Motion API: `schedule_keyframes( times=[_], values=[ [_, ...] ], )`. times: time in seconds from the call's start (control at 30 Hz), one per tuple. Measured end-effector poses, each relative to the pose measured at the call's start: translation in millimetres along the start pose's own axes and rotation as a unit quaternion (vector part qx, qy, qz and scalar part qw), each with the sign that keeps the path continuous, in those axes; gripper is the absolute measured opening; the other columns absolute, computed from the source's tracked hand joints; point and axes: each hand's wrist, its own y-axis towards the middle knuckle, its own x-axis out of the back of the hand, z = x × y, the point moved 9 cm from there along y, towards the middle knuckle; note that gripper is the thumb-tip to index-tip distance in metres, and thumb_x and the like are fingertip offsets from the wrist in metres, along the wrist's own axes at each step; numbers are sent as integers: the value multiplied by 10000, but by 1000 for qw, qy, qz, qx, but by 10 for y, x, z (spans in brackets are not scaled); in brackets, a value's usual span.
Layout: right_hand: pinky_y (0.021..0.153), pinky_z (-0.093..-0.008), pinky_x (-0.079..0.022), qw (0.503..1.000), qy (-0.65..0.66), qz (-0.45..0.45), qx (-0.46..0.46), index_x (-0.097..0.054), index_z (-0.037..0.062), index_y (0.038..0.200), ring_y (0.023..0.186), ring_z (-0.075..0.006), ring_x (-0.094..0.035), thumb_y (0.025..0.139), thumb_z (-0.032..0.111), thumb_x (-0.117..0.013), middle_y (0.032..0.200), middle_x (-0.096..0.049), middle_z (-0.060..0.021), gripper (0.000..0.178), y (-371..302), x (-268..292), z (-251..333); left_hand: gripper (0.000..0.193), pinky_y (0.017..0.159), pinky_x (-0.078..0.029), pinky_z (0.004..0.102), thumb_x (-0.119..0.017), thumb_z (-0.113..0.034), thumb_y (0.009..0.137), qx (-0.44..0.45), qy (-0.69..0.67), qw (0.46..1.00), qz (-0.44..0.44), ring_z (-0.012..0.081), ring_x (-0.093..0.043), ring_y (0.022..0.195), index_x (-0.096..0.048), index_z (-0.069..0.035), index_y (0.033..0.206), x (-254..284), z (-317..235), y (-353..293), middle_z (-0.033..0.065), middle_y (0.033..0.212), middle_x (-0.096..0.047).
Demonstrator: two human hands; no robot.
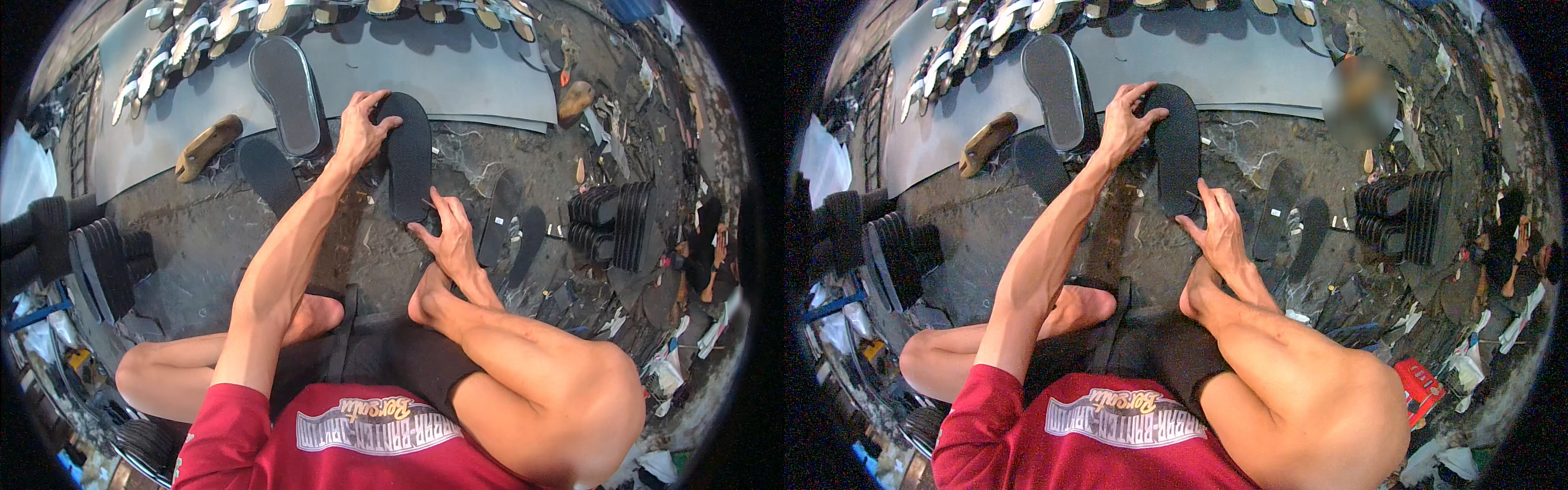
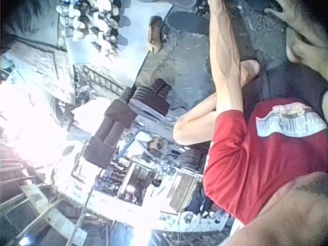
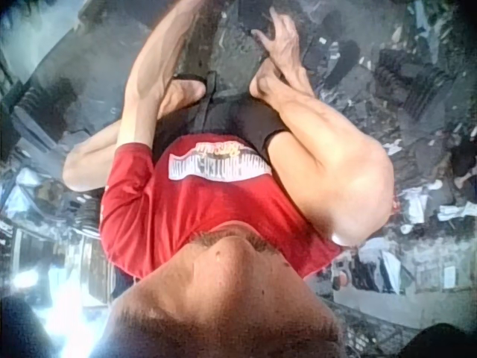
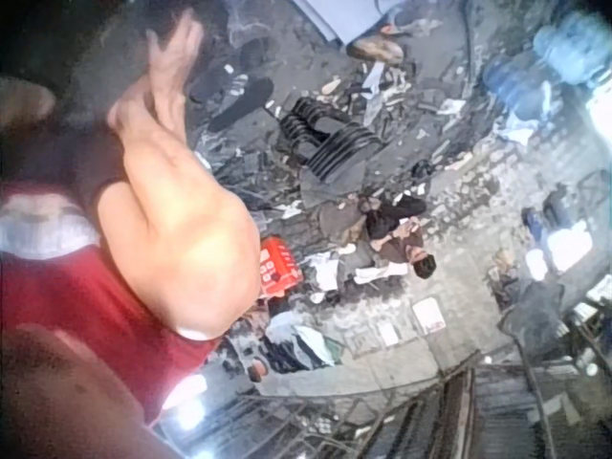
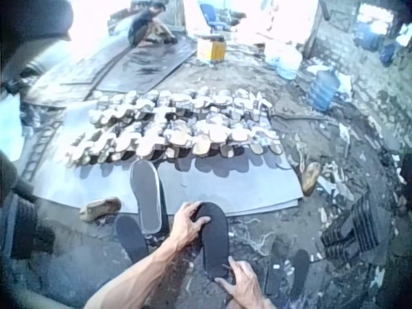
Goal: The person sits on the floor and repeatedly wipes and rubs the surfaces of black shoe insoles by hand. They handle the insoles one at a time, turning them over and rubbing both sides, then stacking them into a pile.
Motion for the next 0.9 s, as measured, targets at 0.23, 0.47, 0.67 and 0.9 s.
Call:
schedule_keyframes(
  times=[0.23,0.47,0.67,0.9],
  values=[
    [1027,-475,-565,998,30,11,-51,-614,-39,1522,1168,-408,-681,843,271,-961,1252,-686,-200,823,41,35,-14,619,1059,-618,451,-940,-263,884,17,1,1000,8,357,-745,1218,-747,-103,1450,7,-14,10,170,1437,-694],
    [1004,-488,-570,999,-41,-13,29,-604,-38,1535,1169,-400,-649,848,290,-956,1224,-681,-195,839,-8,-5,80,576,1104,-563,481,-881,-171,923,-84,73,993,-42,409,-669,1268,-707,-98,1467,-10,-119,-81,218,1374,-660],
    [925,-404,-574,998,36,18,-54,-752,7,1351,1028,-316,-704,926,295,-911,1171,-689,-147,537,155,382,138,486,1051,-542,504,-677,92,848,-243,182,947,107,429,-607,1170,-673,2,1325,-444,-623,-291,220,1221,-618],
    [860,-306,-496,993,94,-1,-66,-770,18,1118,845,-157,-641,1213,343,-505,953,-689,-61,430,1383,1038,-375,764,1264,-427,569,-849,-261,822,-254,469,821,204,538,-529,1456,-625,226,1366,-733,-826,-834,384,1466,-609]
  ],
)
